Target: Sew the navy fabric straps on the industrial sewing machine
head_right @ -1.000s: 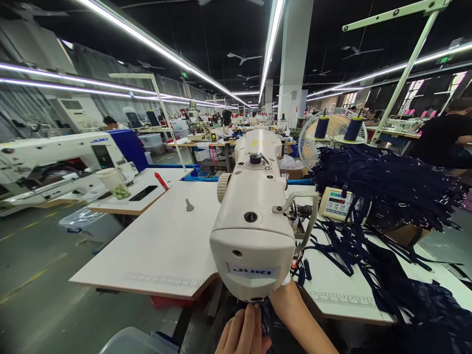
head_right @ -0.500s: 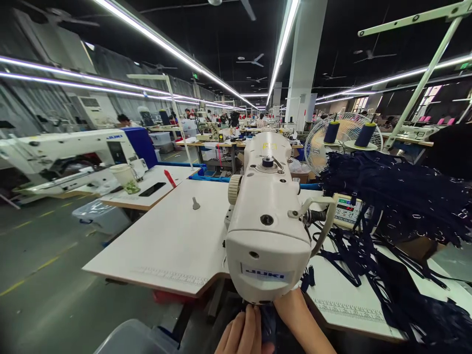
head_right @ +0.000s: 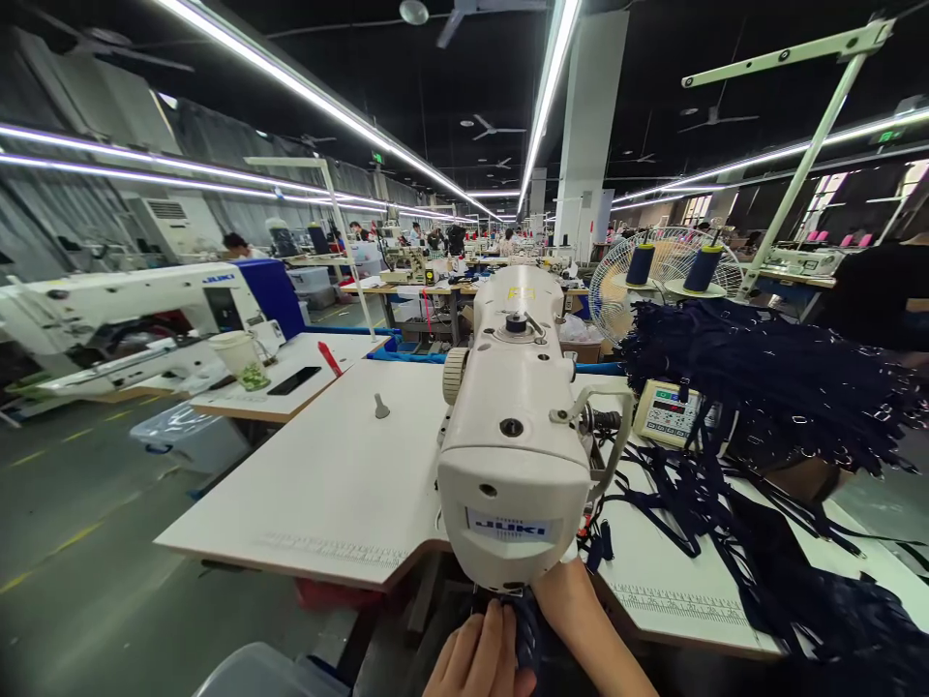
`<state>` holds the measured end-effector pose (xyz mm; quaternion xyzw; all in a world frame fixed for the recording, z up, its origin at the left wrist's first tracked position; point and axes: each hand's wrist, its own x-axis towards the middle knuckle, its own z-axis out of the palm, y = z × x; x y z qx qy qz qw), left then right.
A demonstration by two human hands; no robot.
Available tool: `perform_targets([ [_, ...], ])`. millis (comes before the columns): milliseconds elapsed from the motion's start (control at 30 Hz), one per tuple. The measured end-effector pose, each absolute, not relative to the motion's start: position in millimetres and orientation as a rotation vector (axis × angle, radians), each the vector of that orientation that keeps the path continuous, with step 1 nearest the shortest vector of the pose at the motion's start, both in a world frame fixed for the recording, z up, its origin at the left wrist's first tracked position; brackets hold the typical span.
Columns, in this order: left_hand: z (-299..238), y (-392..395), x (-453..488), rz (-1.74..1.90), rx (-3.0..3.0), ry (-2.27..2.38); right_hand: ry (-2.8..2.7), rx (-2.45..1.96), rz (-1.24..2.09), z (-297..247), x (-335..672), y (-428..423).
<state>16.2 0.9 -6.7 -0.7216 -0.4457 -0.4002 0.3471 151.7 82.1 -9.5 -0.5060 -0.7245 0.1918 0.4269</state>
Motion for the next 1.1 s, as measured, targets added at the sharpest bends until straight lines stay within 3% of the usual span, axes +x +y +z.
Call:
perform_targets([
  [1100, 0.1, 2.8, 12.2, -0.941, -1.936, -1.17, -1.743, -1.48, 0.554, -36.5, 154.8, 85.8],
])
